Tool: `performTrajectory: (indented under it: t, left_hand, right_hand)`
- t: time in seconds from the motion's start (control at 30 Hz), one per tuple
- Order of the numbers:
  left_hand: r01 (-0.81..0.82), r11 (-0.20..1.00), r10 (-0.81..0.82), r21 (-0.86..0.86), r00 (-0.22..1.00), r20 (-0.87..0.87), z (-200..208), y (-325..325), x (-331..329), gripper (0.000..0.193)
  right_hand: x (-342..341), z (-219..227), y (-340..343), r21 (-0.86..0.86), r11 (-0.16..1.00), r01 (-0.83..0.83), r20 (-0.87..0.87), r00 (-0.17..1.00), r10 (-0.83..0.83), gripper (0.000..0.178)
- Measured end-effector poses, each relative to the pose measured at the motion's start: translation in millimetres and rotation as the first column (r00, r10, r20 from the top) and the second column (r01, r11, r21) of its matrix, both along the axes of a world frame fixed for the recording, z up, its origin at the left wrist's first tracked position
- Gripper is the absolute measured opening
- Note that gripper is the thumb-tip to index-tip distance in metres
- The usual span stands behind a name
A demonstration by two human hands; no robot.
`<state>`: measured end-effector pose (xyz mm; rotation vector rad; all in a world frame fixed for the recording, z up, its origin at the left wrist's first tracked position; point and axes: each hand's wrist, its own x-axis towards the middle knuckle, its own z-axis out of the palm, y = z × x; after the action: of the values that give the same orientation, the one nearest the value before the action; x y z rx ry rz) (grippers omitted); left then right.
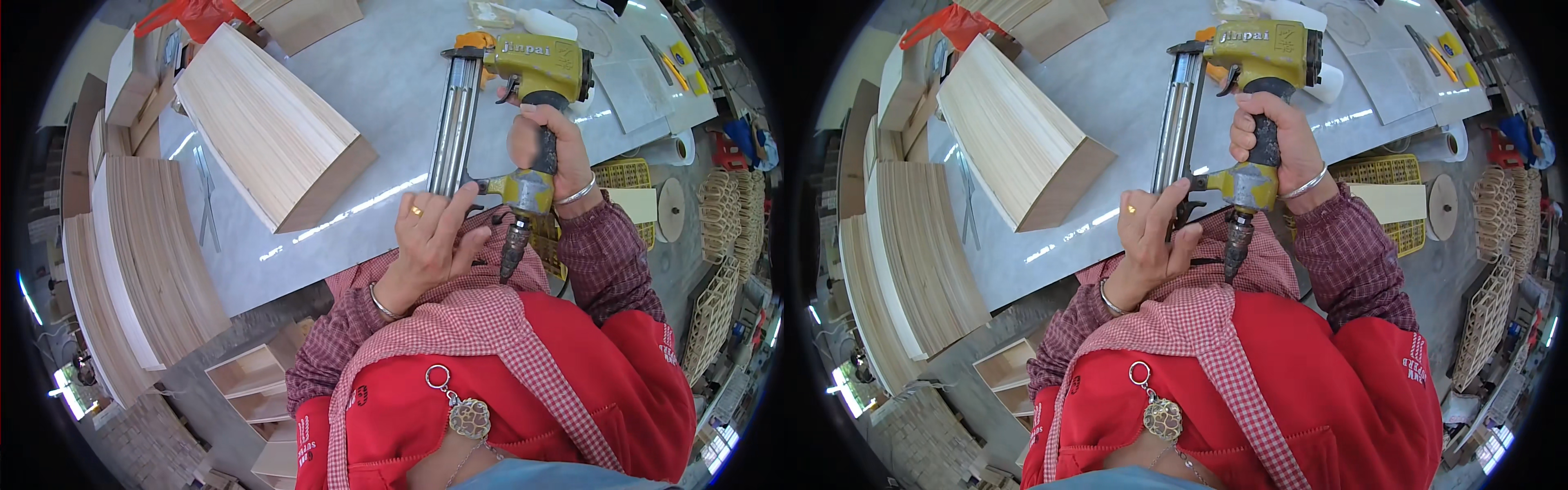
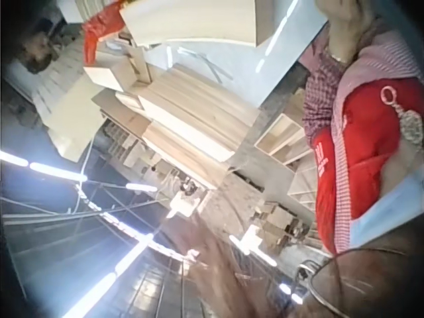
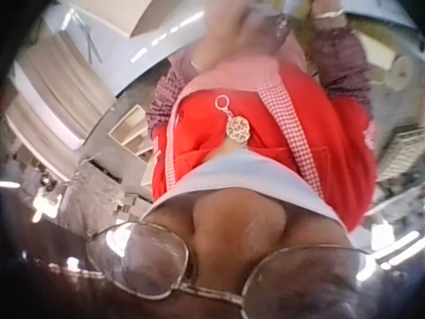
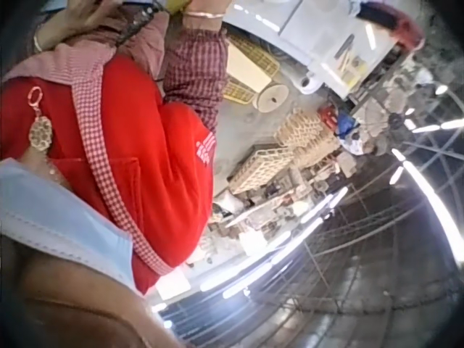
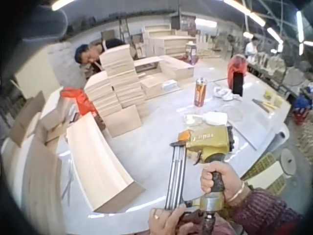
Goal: Assemble wooden boxes or drawer components using glue and a pneumatic nail gun.
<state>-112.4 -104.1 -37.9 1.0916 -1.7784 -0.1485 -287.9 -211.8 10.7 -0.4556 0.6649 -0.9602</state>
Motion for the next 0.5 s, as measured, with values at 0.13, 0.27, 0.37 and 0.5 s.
performTrajectory:
  t: [0.13,0.27,0.37,0.5]
  left_hand:
    - [0.073,0.982,-0.088,-0.174,0.993,-0.080,19.7,-30.8,3.3,0.043]
    - [0.130,0.982,-0.148,-0.139,0.981,-0.127,23.2,-28.9,10.9,0.041]
    - [-0.160,0.982,0.148,-0.097,0.981,-0.124,23.8,-19.4,51.6,0.038]
    - [-0.556,0.778,0.629,0.294,0.677,-0.383,27.2,3.0,149.2,0.029]
  right_hand:
    - [0.0,0.4,2.5,0.023,0.996,-0.082,0.066,0.995,0.080,0.008]
    - [-0.8,13.6,4.3,-0.008,0.997,-0.083,-0.004,0.997,0.083,0.017]
    - [-32.6,34.6,1.2,-0.123,0.991,-0.042,-0.319,0.948,0.000,0.017]
    - [-128.3,52.6,-31.3,-0.329,0.937,-0.119,-0.837,0.495,-0.231,0.019]
